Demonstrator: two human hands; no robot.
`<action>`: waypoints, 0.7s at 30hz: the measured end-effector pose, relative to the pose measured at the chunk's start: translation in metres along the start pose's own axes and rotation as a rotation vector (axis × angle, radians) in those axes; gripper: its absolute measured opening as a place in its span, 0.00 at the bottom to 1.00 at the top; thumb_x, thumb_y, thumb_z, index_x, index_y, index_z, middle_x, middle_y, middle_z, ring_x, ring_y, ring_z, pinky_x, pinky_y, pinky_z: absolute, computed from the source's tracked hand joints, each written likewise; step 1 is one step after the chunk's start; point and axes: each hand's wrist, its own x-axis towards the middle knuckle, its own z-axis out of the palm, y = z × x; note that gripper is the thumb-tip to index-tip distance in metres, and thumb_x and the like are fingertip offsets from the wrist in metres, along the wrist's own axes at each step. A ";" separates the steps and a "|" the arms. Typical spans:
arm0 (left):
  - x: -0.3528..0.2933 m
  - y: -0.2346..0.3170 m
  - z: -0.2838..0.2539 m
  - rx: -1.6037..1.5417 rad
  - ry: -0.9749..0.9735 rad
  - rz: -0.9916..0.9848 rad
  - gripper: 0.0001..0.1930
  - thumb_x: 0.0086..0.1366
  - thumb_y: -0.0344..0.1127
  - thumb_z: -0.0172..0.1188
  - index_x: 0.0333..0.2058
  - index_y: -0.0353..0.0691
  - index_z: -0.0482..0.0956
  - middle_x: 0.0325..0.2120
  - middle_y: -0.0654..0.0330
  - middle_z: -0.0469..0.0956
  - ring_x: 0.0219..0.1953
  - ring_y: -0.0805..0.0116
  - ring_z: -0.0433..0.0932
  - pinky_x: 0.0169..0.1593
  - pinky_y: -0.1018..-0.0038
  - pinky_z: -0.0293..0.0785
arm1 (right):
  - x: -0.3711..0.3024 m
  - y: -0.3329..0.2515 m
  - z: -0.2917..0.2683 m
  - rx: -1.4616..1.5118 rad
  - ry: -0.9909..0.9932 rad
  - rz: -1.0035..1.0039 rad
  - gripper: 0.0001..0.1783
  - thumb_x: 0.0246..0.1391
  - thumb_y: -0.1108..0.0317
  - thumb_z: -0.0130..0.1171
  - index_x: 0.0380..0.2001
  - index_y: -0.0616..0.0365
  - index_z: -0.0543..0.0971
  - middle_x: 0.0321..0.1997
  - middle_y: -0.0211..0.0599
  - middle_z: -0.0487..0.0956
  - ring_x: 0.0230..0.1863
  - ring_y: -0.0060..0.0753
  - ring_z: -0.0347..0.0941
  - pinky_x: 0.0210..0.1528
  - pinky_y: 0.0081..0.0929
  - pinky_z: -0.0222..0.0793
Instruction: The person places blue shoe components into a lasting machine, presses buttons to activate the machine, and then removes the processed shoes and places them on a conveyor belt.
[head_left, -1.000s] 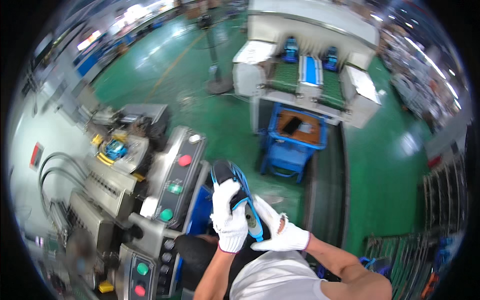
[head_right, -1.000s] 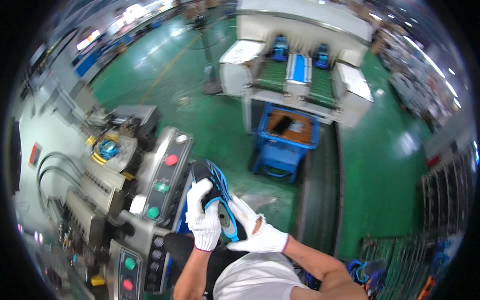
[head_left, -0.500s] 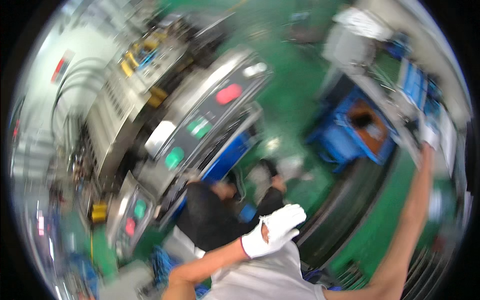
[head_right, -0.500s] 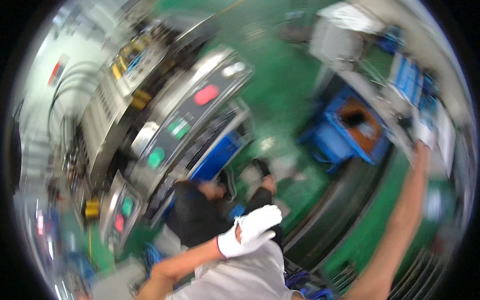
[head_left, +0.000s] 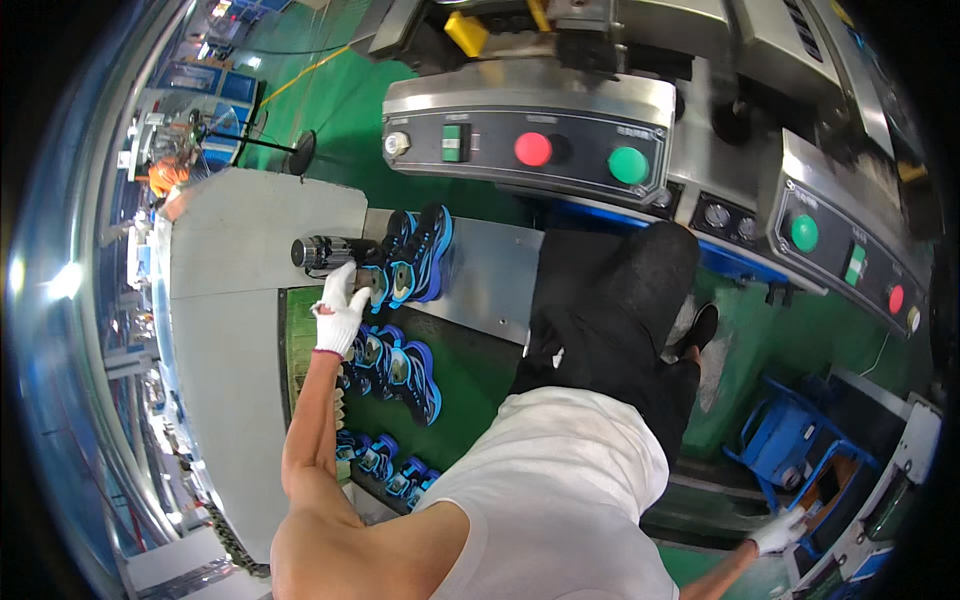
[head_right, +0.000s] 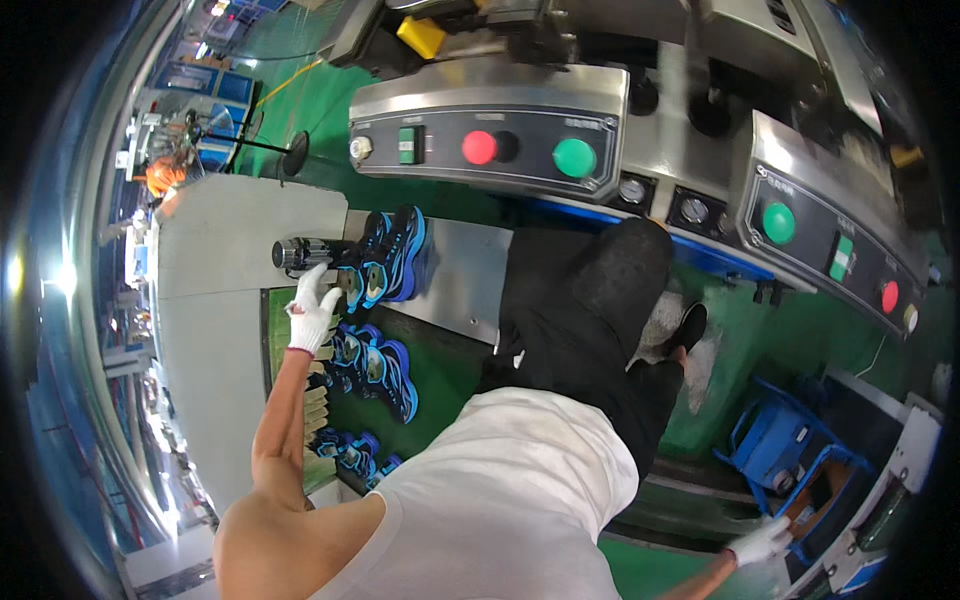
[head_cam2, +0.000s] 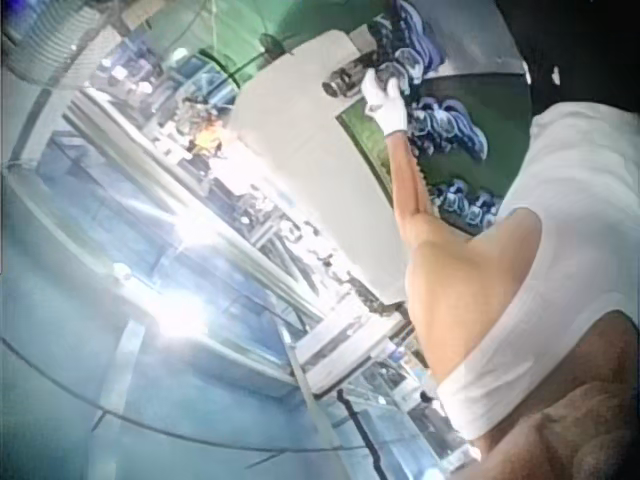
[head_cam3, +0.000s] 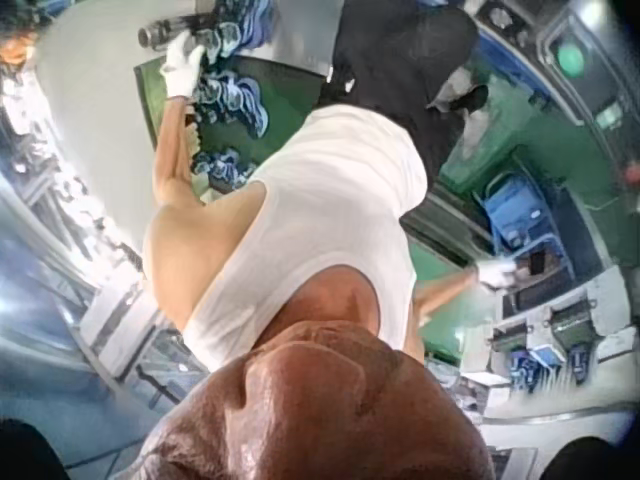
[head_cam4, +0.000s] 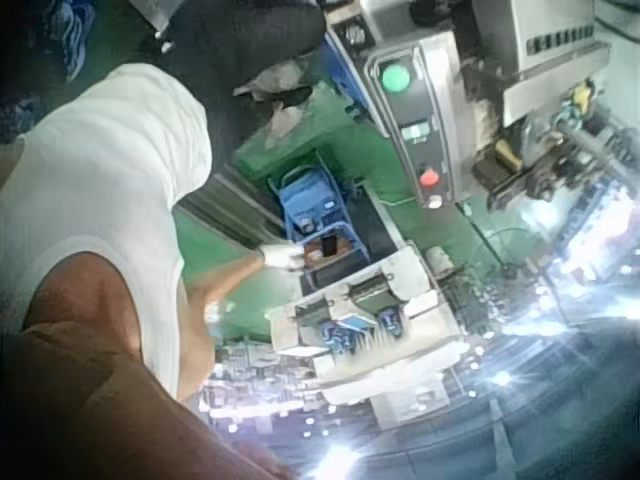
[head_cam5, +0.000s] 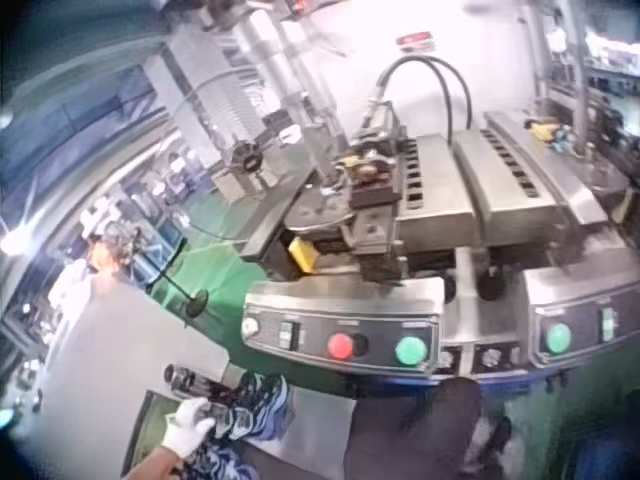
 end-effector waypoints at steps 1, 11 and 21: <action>0.018 -0.009 0.014 -0.039 -0.039 0.137 0.32 0.61 0.29 0.70 0.63 0.34 0.72 0.61 0.44 0.73 0.62 0.49 0.75 0.65 0.61 0.73 | -0.024 0.000 0.023 0.013 -0.153 -0.010 0.26 0.68 0.56 0.64 0.59 0.65 0.76 0.62 0.52 0.78 0.48 0.39 0.82 0.46 0.31 0.80; 0.063 0.002 0.102 -0.146 -0.206 0.224 0.11 0.67 0.44 0.63 0.36 0.42 0.85 0.37 0.50 0.77 0.41 0.49 0.79 0.45 0.59 0.75 | -0.312 -0.287 0.100 0.273 -1.146 -0.621 0.36 0.64 0.76 0.62 0.73 0.61 0.64 0.70 0.45 0.72 0.67 0.39 0.73 0.66 0.36 0.73; 0.024 0.295 0.054 -0.696 -0.300 0.506 0.08 0.58 0.36 0.74 0.34 0.42 0.87 0.30 0.54 0.80 0.34 0.56 0.81 0.40 0.64 0.77 | -0.398 -0.329 0.056 0.376 -1.335 -0.930 0.57 0.43 0.50 0.80 0.71 0.63 0.63 0.70 0.58 0.68 0.72 0.59 0.65 0.73 0.42 0.64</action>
